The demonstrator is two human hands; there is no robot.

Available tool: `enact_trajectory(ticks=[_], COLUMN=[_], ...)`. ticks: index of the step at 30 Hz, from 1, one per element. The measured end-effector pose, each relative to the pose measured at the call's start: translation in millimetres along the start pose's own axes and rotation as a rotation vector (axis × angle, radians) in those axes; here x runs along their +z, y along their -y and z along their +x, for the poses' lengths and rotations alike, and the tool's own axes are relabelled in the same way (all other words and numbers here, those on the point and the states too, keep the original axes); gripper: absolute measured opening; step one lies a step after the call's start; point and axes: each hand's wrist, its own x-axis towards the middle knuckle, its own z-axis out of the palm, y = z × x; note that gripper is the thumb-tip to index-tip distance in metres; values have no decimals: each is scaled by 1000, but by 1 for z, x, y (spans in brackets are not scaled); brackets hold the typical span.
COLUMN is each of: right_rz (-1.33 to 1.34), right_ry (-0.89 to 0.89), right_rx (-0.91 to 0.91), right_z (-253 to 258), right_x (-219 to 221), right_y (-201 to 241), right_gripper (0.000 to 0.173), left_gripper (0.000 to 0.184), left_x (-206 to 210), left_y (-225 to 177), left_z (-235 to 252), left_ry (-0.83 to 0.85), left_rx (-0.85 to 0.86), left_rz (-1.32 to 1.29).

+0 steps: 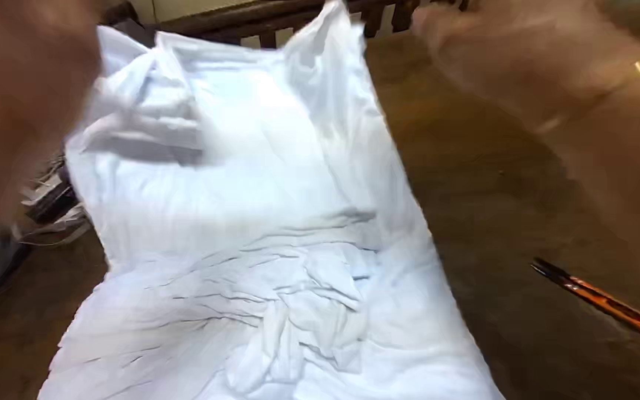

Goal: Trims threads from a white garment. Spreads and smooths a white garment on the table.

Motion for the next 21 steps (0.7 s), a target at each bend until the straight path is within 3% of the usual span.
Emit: enact_trajectory(ticks=[1, 2, 3, 5, 8, 12, 14, 15, 17, 19, 21], right_rz=[16, 62, 131, 235, 172, -89, -183, -201, -157, 12, 151], right_ry=[48, 171, 282, 456, 472, 529, 498, 409, 260, 291, 406], right_rx=[-99, -206, -296, -303, -170, 44, 205, 195, -40, -318, -456], right_z=[-24, -49, -76, -123, -152, -119, -89, -78, -64, -52, -34], right_x=[5, 14, 33, 80, 128, 134, 127, 128, 144, 180, 219], right_y=[2, 4, 2, -11, -44, -80, -84, -80, -66, -53, -48], right_gripper=[39, 54, 62, 61, 68, 69, 64, 58, 45, 42, 46], left_gripper=[40, 40, 43, 51, 71, 68, 64, 56, 40, 35, 47], left_x=[-12, -24, -21, 10, 37, 24, 23, 22, 30, 59, 106], left_y=[-68, -129, -167, -192, -164, -69, -35, -34, -55, -87, -111], left_z=[1, -2, -16, -68, -126, -169, -187, -184, -158, -126, -106], left_ry=[93, 222, 324, 515, 761, 988, 956, 866, 671, 620, 667], left_rx=[-220, -304, -263, -193, -431, -822, -956, -965, -828, -627, -441], left_rz=[-119, -239, -326, -396, -411, -235, -34, 33, 4, -202, -392])
